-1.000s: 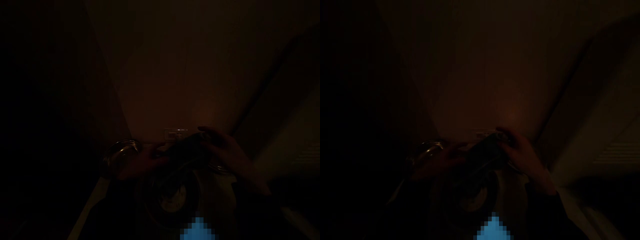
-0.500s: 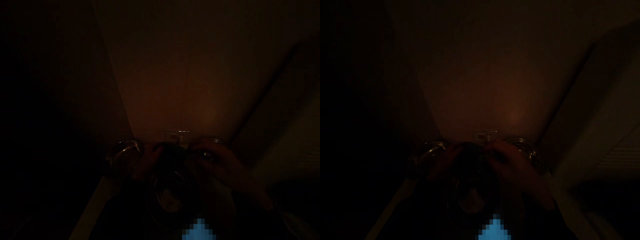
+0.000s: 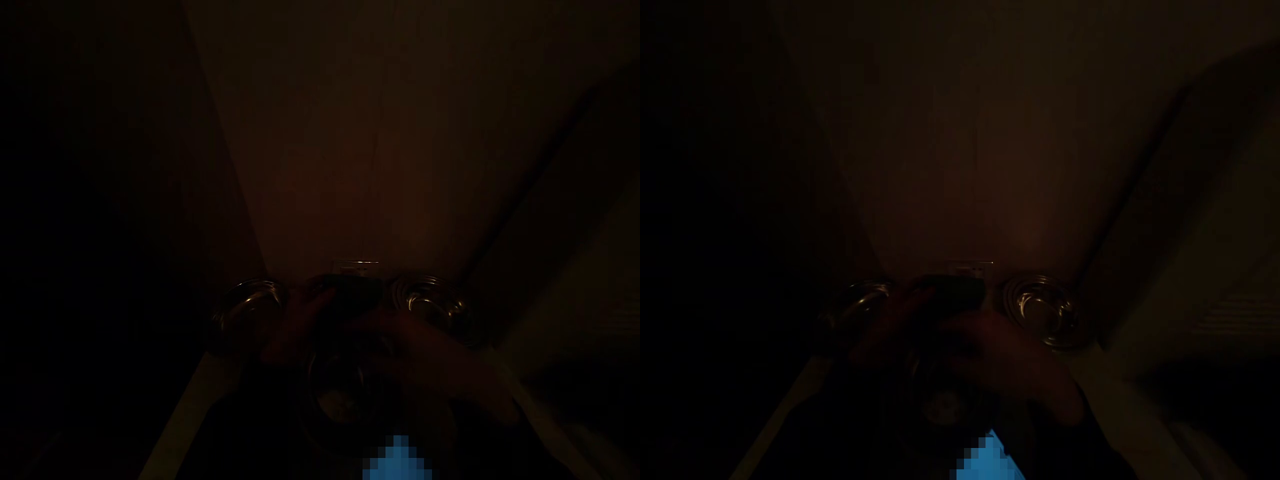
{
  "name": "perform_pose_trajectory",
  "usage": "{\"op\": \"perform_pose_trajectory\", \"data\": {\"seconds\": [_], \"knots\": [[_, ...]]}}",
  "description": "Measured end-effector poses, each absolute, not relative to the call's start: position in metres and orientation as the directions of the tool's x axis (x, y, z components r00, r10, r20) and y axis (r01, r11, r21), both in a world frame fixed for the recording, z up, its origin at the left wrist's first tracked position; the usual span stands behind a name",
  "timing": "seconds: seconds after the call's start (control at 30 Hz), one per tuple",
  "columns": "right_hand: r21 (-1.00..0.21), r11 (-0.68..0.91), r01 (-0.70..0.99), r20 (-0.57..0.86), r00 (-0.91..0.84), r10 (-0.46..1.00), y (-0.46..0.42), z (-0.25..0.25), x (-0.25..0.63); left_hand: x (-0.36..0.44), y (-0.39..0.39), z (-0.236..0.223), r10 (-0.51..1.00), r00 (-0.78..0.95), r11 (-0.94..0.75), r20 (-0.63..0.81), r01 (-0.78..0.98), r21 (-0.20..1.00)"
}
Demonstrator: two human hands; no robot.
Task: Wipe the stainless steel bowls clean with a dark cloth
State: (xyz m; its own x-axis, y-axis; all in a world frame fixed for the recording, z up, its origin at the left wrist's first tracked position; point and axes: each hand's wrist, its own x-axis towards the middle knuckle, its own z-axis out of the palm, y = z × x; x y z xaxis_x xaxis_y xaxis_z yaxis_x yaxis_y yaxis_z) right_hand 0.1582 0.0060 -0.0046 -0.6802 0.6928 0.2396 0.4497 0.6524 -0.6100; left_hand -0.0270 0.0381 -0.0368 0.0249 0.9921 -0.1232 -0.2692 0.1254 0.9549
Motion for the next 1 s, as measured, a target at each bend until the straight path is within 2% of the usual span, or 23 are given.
{"op": "perform_pose_trajectory", "data": {"seconds": [0.07,0.13,0.2,0.37,0.43,0.57,0.67,0.73,0.8,0.9,1.0], "knots": [[-0.608,0.601,0.519,0.367,-0.488,0.792,0.011,-0.006,0.166,-0.032,0.037,-0.037,0.992,0.085,0.109,-0.092,-0.221,0.969],[-0.61,0.559,0.563,0.501,-0.273,0.821,0.016,-0.008,0.173,-0.035,0.034,-0.036,0.987,0.146,0.088,-0.066,-0.143,0.986],[-0.616,0.531,0.582,0.526,-0.199,0.827,0.02,-0.011,0.175,-0.036,0.031,-0.033,0.98,0.196,0.051,-0.036,-0.073,0.996],[-0.612,0.491,0.62,0.277,-0.413,0.868,0.021,-0.013,0.17,-0.031,0.025,-0.029,0.97,0.24,-0.056,0.049,0.022,0.998],[-0.619,0.486,0.617,0.263,-0.42,0.868,0.021,-0.01,0.17,-0.032,0.026,-0.03,0.97,0.239,-0.05,0.035,0.059,0.997],[-0.69,0.435,0.578,0.292,-0.328,0.898,0.018,-0.005,0.174,-0.036,0.026,-0.033,0.946,0.324,-0.065,0.02,0.13,0.989],[-0.733,0.445,0.515,0.253,-0.402,0.88,0.015,-0.004,0.173,-0.035,0.02,-0.035,0.941,0.33,-0.124,0.068,0.149,0.981],[-0.721,0.482,0.497,0.222,-0.493,0.841,0.013,-0.005,0.171,-0.034,0.014,-0.04,0.952,0.29,-0.149,0.093,0.176,0.973],[-0.691,0.513,0.51,0.216,-0.531,0.819,0.013,-0.007,0.169,-0.036,0.009,-0.047,0.977,0.179,-0.152,0.114,0.217,0.964],[-0.667,0.481,0.569,0.253,-0.434,0.865,0.015,-0.012,0.17,-0.046,0.0,-0.062,0.983,-0.15,-0.063,0.11,0.291,0.955],[-0.674,0.425,0.603,0.33,-0.269,0.905,0.015,-0.019,0.176,-0.057,-0.01,-0.082,0.939,-0.331,0.002,0.092,0.275,0.961]]}}
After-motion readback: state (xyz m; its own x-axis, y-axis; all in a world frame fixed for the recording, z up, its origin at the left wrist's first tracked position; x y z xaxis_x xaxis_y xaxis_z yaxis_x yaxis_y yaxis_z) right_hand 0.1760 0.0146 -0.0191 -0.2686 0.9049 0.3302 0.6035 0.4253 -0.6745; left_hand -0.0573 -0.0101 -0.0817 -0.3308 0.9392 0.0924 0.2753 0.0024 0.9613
